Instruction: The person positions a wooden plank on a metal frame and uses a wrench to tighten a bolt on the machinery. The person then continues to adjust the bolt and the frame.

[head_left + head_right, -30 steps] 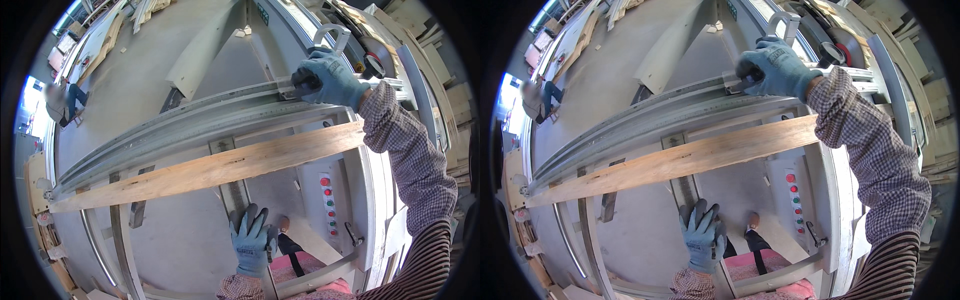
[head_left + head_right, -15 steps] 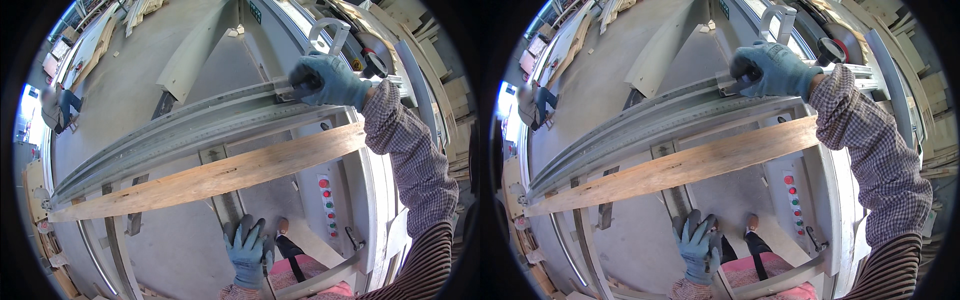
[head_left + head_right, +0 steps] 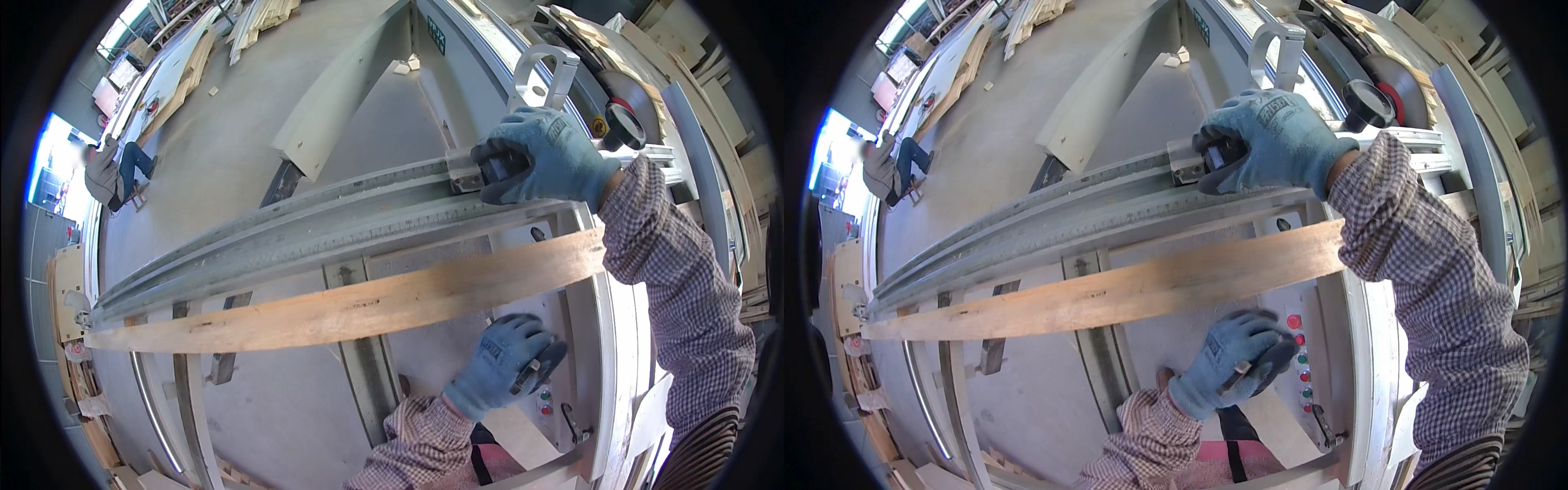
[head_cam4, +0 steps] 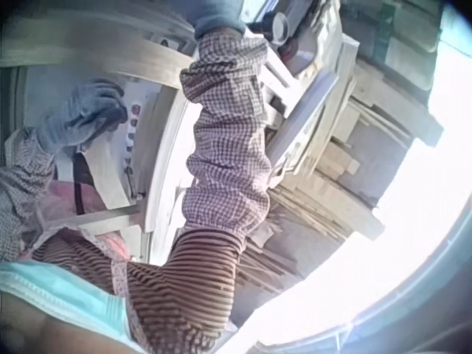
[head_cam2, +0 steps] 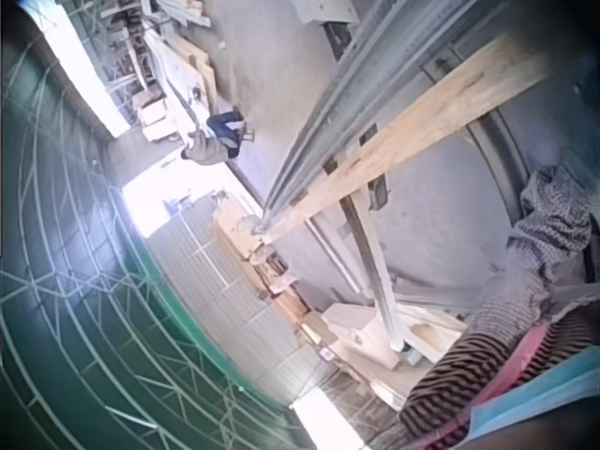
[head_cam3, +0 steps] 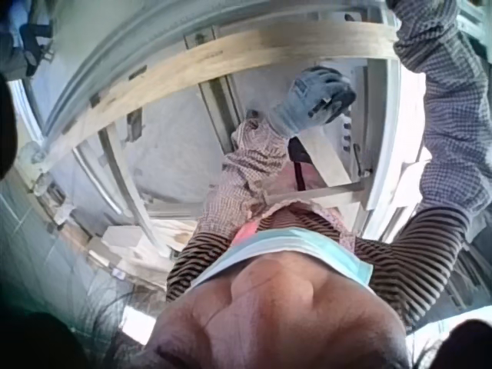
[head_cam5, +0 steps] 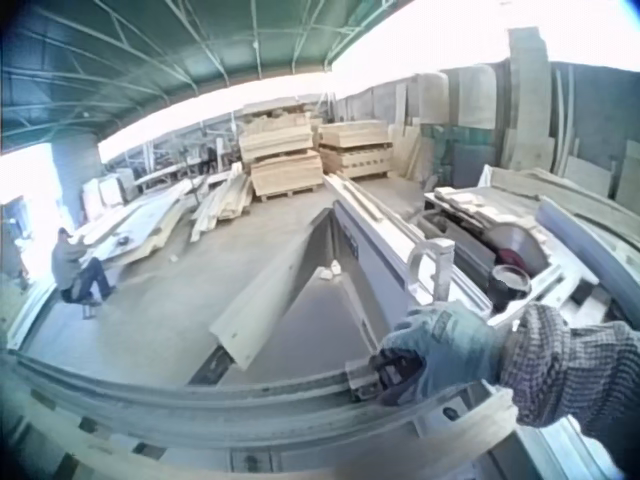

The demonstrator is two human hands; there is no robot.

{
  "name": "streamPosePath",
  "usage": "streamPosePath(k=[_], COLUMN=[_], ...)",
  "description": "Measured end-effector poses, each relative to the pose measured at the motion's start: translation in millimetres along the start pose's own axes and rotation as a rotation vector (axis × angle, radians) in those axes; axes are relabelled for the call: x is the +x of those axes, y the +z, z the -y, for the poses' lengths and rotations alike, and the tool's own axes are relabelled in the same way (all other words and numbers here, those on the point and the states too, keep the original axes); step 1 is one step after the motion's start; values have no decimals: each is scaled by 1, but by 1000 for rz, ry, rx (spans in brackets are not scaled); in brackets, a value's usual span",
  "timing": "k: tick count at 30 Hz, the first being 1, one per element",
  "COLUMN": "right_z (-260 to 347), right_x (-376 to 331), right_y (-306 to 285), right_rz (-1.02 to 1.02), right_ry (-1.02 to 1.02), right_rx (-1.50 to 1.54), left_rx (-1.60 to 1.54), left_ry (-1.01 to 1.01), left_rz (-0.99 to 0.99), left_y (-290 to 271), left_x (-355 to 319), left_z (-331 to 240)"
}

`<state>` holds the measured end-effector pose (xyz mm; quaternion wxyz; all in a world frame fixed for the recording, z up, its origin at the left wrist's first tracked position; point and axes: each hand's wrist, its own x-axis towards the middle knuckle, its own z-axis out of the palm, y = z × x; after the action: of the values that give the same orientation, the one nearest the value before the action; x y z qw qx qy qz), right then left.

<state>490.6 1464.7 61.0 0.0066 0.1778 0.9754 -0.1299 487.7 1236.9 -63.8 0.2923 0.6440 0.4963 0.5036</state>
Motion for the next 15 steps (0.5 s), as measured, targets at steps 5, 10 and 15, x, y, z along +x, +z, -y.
streamPosePath(k=[5,10,15], right_z=[-6,-4,-13], right_x=[7,6,8], right_y=[16,11,15], right_rz=[-83,-59,-63], right_ry=[-82,-70,-130], right_rx=[-40,-12,37], left_rx=[299,340,340], left_ry=[-211,-306,-267], left_rz=[258,382,266], left_y=[-11,-15,-9], left_x=[-14,-11,-15], left_z=[-4,-7,-4])
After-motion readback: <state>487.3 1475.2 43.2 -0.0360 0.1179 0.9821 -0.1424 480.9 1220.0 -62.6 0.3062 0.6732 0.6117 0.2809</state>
